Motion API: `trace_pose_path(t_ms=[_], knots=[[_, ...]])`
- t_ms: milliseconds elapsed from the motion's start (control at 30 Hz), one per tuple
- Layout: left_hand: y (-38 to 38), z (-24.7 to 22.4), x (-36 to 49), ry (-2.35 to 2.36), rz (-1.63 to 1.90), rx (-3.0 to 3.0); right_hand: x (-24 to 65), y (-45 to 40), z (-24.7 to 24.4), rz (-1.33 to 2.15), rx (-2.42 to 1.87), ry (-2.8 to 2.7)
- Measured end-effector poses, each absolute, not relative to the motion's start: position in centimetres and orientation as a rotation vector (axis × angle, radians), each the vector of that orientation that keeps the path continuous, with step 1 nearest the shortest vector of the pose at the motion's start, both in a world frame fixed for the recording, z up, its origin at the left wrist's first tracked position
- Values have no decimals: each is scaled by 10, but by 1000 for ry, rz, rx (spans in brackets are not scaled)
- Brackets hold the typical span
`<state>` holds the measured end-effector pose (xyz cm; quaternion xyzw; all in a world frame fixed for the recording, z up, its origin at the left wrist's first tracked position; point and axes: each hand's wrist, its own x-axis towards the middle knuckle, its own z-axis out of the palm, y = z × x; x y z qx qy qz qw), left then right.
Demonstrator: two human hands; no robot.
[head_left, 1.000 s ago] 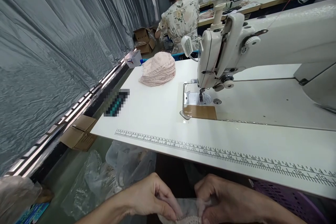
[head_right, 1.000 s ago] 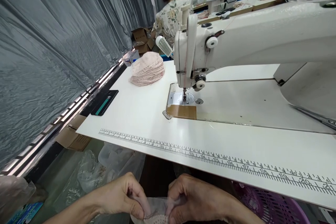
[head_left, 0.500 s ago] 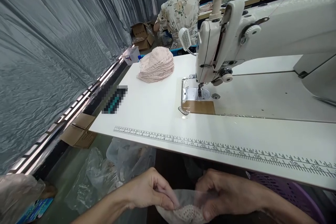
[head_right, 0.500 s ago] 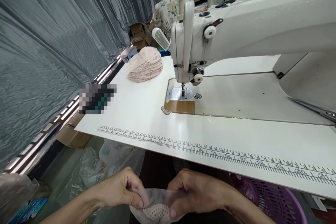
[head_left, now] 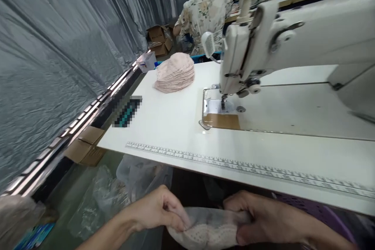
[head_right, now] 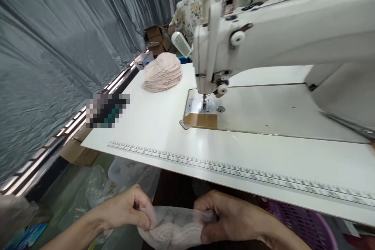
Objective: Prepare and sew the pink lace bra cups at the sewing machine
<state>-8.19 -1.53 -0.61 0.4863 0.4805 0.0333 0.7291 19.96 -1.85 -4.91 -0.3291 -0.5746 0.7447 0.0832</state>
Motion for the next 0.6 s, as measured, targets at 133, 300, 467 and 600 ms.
trace_pose_path(t_ms=[133,300,467,600], knots=[[-16,-14,-94,1061,128,1054,207,-25,-53,2161,-879,-1524],[-21,-31,-106,1074,234,996,197,-39,-68,2119,-835,-1243],[-23,-33,-111,1140,258,957,184,-47,-73,2118,-735,-1115],[-22,-39,-115,1176,241,939,183,-47,-72,2056,-760,-1174]])
